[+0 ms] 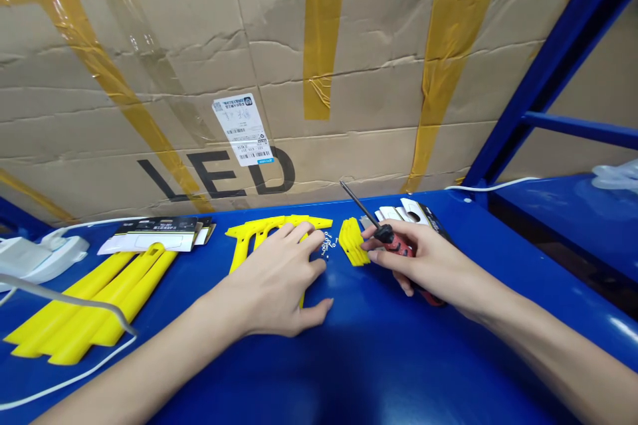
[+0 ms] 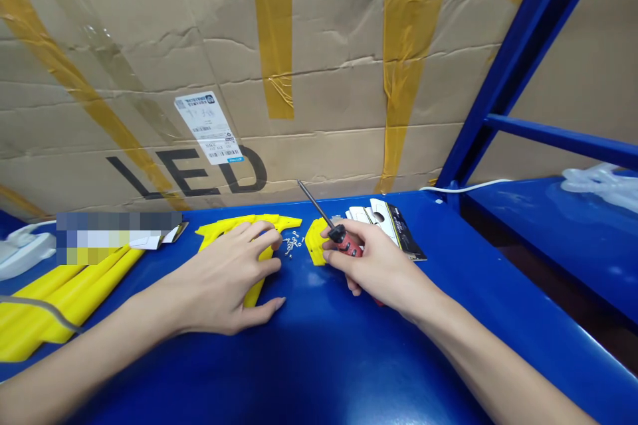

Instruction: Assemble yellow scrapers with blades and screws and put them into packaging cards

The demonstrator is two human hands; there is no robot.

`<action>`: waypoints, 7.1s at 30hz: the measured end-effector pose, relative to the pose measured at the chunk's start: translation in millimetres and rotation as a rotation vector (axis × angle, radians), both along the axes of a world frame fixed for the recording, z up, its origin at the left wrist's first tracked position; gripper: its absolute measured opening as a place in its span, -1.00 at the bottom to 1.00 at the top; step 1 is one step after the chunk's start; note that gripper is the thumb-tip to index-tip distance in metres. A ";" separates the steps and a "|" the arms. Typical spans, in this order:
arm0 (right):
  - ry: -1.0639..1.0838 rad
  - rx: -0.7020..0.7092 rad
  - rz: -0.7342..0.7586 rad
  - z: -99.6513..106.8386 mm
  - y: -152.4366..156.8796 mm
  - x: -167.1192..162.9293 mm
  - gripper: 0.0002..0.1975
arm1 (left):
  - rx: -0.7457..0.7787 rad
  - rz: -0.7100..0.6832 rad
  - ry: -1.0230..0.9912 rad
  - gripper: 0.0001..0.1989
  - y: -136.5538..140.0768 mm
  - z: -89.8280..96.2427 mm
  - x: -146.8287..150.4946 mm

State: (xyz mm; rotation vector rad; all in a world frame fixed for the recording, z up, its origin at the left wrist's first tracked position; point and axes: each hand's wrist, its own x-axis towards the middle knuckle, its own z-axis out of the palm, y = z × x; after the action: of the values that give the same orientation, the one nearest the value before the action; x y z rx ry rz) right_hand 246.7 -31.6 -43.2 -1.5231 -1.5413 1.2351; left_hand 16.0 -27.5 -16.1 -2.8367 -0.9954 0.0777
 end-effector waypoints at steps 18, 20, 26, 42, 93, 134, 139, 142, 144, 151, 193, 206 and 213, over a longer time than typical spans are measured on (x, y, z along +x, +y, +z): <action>-0.044 0.002 0.018 -3.1 -0.2 2.6 -0.39 | -0.007 0.002 -0.047 -0.58 4.5 -5.6 -5.4; -0.051 0.007 0.015 -4.6 0.3 3.7 -0.40 | 0.000 0.012 -0.056 -0.56 5.6 -5.4 -4.9; -0.011 0.014 0.016 -3.7 -1.1 4.2 -0.46 | 0.035 0.048 -0.062 -0.54 5.2 -0.4 -5.2; 0.015 -0.053 0.050 4.4 -6.7 -7.7 -0.65 | 0.019 0.055 -0.120 -0.31 3.1 -25.7 -28.7; 0.176 -0.076 0.167 24.5 12.6 -151.8 -0.45 | 0.199 1.140 0.004 -0.44 -17.2 3.7 -166.2; 0.260 0.040 0.005 27.7 1.8 34.5 -0.54 | 0.203 -0.144 -0.138 -0.15 6.3 43.1 20.5; 0.259 0.083 -0.001 27.1 4.8 44.3 -0.55 | 0.138 -0.121 -0.236 -0.12 6.4 47.3 20.9; 0.224 0.177 0.008 25.6 8.9 58.4 -0.60 | 0.030 -0.031 -0.286 -0.16 7.9 50.2 13.2; 0.198 0.225 -0.028 25.7 11.1 70.6 -0.61 | -0.052 0.048 -0.284 -0.20 10.9 51.2 4.7; 0.200 0.234 -0.209 27.5 18.1 107.3 -0.62 | -0.264 0.190 -0.376 -0.24 22.2 48.7 -19.1; 0.069 0.155 0.090 29.5 -2.2 21.0 -0.68 | -1.178 0.125 -0.623 -0.68 28.3 35.7 17.0; -0.729 0.465 -0.380 11.8 22.5 44.2 -0.49 | -1.163 0.453 -1.114 -0.58 20.2 21.6 -12.0; -0.916 0.469 -0.301 -3.9 35.1 53.8 -0.59 | -1.190 0.401 -1.015 -0.69 14.2 13.5 -4.5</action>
State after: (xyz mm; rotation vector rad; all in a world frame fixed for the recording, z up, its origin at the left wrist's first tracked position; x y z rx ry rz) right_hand 300.5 3.6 -47.0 -1.9850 -1.8426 -0.0707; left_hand 11.5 -13.2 -2.7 -3.5870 -2.3247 -1.2436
